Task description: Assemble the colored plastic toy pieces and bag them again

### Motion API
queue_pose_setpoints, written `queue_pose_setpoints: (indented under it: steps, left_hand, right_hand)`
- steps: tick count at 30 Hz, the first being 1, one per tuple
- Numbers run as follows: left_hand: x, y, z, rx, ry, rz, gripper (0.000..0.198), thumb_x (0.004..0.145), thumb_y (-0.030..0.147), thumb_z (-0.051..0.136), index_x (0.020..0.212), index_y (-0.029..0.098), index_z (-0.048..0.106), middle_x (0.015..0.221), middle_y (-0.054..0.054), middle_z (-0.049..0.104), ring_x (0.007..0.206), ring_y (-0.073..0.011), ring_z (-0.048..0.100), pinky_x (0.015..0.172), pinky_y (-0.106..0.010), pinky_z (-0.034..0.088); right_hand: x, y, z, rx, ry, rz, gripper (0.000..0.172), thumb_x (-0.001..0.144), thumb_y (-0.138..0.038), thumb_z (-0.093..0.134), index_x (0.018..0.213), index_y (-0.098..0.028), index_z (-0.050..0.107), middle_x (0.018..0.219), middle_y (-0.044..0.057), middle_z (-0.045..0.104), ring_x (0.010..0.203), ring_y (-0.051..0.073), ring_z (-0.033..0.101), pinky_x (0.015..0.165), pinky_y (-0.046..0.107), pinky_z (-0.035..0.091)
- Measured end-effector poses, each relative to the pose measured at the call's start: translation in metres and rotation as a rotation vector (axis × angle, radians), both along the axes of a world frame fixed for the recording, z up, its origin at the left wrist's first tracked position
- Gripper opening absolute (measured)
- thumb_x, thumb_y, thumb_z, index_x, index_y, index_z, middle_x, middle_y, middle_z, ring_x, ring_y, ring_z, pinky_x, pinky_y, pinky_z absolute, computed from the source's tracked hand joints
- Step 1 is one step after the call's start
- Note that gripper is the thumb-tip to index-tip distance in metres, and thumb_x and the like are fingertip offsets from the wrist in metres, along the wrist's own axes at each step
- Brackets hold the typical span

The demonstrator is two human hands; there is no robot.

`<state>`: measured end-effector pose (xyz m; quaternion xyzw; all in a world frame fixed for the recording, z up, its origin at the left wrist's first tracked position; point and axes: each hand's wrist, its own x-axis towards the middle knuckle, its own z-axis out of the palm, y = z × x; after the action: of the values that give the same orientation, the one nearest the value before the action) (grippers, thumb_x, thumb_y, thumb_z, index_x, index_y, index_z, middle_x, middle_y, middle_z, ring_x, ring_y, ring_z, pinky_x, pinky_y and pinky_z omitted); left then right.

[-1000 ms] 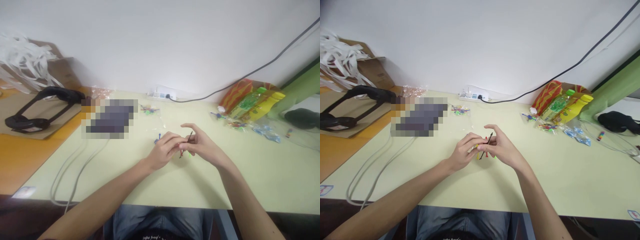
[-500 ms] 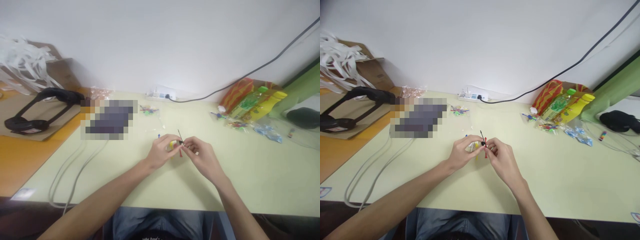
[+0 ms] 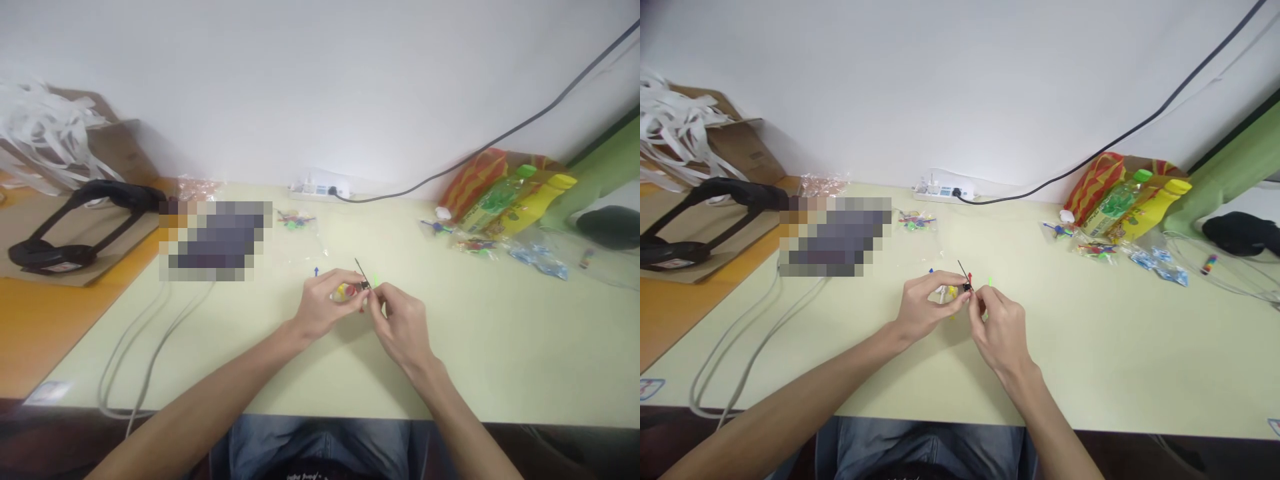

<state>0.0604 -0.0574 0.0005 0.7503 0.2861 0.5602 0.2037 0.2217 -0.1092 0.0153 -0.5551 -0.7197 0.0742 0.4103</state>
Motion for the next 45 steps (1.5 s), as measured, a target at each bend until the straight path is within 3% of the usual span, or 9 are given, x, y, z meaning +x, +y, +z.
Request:
queue_pose_setpoints:
  steps: [15, 23, 26, 29, 34, 39, 45]
  left_hand:
    - [0.012, -0.003, 0.003, -0.058, 0.014, 0.018, 0.014, 0.084, 0.02, 0.078, 0.096, 0.019, 0.072, 0.092, -0.003, 0.079, 0.079, -0.0154, 0.075, 0.075, -0.026, 0.062]
    - [0.012, 0.001, -0.002, 0.081, 0.024, -0.018, 0.015, 0.084, 0.018, 0.077, 0.098, 0.019, 0.071, 0.095, -0.005, 0.078, 0.079, -0.0149, 0.075, 0.075, -0.026, 0.063]
    - [0.006, -0.001, -0.003, 0.171, 0.058, -0.027, 0.019, 0.084, 0.013, 0.075, 0.101, 0.019, 0.07, 0.092, -0.004, 0.078, 0.081, -0.0155, 0.074, 0.077, -0.028, 0.064]
    - [-0.002, -0.003, -0.001, 0.218, 0.082, -0.046, 0.023, 0.084, 0.011, 0.073, 0.104, 0.021, 0.069, 0.091, -0.003, 0.077, 0.083, -0.0158, 0.074, 0.079, -0.03, 0.064]
    - [-0.002, 0.004, 0.003, 0.165, 0.124, -0.074, 0.02, 0.089, 0.02, 0.074, 0.108, 0.022, 0.069, 0.099, -0.005, 0.077, 0.09, -0.0174, 0.074, 0.083, -0.033, 0.063]
    - [0.008, 0.013, 0.005, 0.144, 0.237, -0.163, 0.018, 0.093, 0.024, 0.07, 0.111, 0.021, 0.069, 0.103, -0.007, 0.077, 0.105, -0.0209, 0.071, 0.097, -0.039, 0.057]
    - [0.027, 0.021, 0.009, 0.1, 0.527, -0.206, 0.014, 0.095, 0.031, 0.067, 0.106, 0.022, 0.069, 0.103, -0.005, 0.075, 0.109, -0.023, 0.064, 0.099, -0.041, 0.048]
  right_hand:
    - [0.004, -0.005, -0.004, 0.058, 0.078, -0.093, 0.026, 0.096, -0.02, 0.055, 0.07, -0.019, 0.054, 0.058, -0.006, 0.05, 0.049, 0.007, 0.04, 0.053, 0.022, 0.032]
    - [0.001, -0.008, -0.002, -0.069, 0.158, -0.119, 0.032, 0.097, -0.03, 0.053, 0.067, -0.019, 0.054, 0.055, -0.007, 0.045, 0.048, 0.008, 0.038, 0.051, 0.023, 0.032]
    - [0.022, -0.005, -0.002, -0.086, 0.208, -0.256, 0.038, 0.097, -0.037, 0.053, 0.063, -0.02, 0.051, 0.053, -0.006, 0.043, 0.05, 0.01, 0.039, 0.052, 0.024, 0.032]
    - [0.058, -0.004, -0.005, -0.089, 0.231, -0.467, 0.037, 0.096, -0.042, 0.054, 0.066, -0.02, 0.055, 0.057, -0.003, 0.05, 0.054, 0.012, 0.045, 0.055, 0.025, 0.035]
    - [0.092, -0.016, -0.023, -0.24, 0.046, -0.302, 0.041, 0.096, -0.044, 0.052, 0.062, -0.021, 0.048, 0.054, -0.004, 0.047, 0.051, 0.013, 0.042, 0.052, 0.026, 0.034]
    - [0.086, -0.023, -0.046, -0.269, -0.124, -0.264, 0.043, 0.097, -0.045, 0.049, 0.061, -0.023, 0.046, 0.051, -0.003, 0.048, 0.047, 0.014, 0.044, 0.05, 0.027, 0.03]
    - [0.081, -0.017, -0.051, -0.246, -0.204, -0.269, 0.043, 0.099, -0.045, 0.048, 0.063, -0.022, 0.042, 0.053, -0.004, 0.05, 0.048, 0.013, 0.044, 0.052, 0.027, 0.027]
